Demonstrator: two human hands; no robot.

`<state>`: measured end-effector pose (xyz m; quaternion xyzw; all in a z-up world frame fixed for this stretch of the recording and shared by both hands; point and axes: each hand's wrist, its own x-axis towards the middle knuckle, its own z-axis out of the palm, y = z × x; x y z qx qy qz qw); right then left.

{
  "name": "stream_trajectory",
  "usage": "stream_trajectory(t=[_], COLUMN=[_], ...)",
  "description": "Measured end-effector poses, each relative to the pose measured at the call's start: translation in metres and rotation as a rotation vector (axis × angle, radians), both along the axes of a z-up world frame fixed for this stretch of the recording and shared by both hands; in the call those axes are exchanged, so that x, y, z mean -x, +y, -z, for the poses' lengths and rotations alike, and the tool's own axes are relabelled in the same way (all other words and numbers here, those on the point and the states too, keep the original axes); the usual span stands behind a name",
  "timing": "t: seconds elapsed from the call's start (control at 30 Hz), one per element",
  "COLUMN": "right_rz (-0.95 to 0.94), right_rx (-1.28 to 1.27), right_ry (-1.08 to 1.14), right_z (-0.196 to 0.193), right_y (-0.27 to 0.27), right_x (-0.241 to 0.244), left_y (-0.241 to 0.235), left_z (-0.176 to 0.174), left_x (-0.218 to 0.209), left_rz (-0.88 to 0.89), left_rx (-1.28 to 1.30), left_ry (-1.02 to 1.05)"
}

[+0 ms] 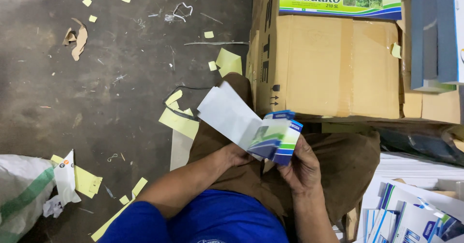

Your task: Bundling stacks of printed labels using paper strips and adhesive.

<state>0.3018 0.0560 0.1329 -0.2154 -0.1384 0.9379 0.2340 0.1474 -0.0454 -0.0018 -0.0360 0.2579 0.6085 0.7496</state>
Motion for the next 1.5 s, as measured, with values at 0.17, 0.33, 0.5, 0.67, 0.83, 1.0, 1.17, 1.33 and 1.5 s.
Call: stream_trajectory(t=[0.17, 0.33, 0.5, 0.67, 0.83, 1.0, 1.17, 1.33, 1.5], right_rz=[-0.008, -0.024, -0.04, -0.024, -0.056, -0.052, -0.021, 0.108, 0.227], right_rx=[0.035, 0.003, 0.063, 0.007, 0.053, 0.003, -0.066, -0.264, -0.427], right_ry=[0.11, 0.087, 0.137, 0.103, 0.165, 0.154, 0.038, -0.11, -0.359], right_z=[0.007, -0.001, -0.01, 0.0, -0.008, -0.005, -0.037, -0.064, -0.074], right_y=[0.002, 0.001, 0.0, 0.002, 0.001, 0.003, -0.001, 0.002, 0.007], right_x=[-0.005, -0.002, 0.002, -0.003, 0.001, -0.002, 0.003, -0.016, -0.043], left_y=[0.0, 0.001, 0.0, -0.001, 0.001, 0.001, 0.0, -0.008, -0.017], left_z=[0.018, 0.015, 0.017, 0.023, 0.016, 0.023, 0.072, 0.016, -0.03], left_x=[-0.003, -0.003, -0.002, -0.002, -0.002, -0.005, -0.011, 0.008, 0.044], left_rz=[0.005, -0.001, 0.035, 0.007, 0.022, -0.023, 0.054, 0.123, -0.004], left_rx=[0.0, -0.008, 0.008, -0.14, -0.051, -0.146, 0.077, 0.005, 0.06], left_ry=[0.006, -0.012, 0.056, -0.003, 0.003, -0.039, -0.052, 0.13, 0.592])
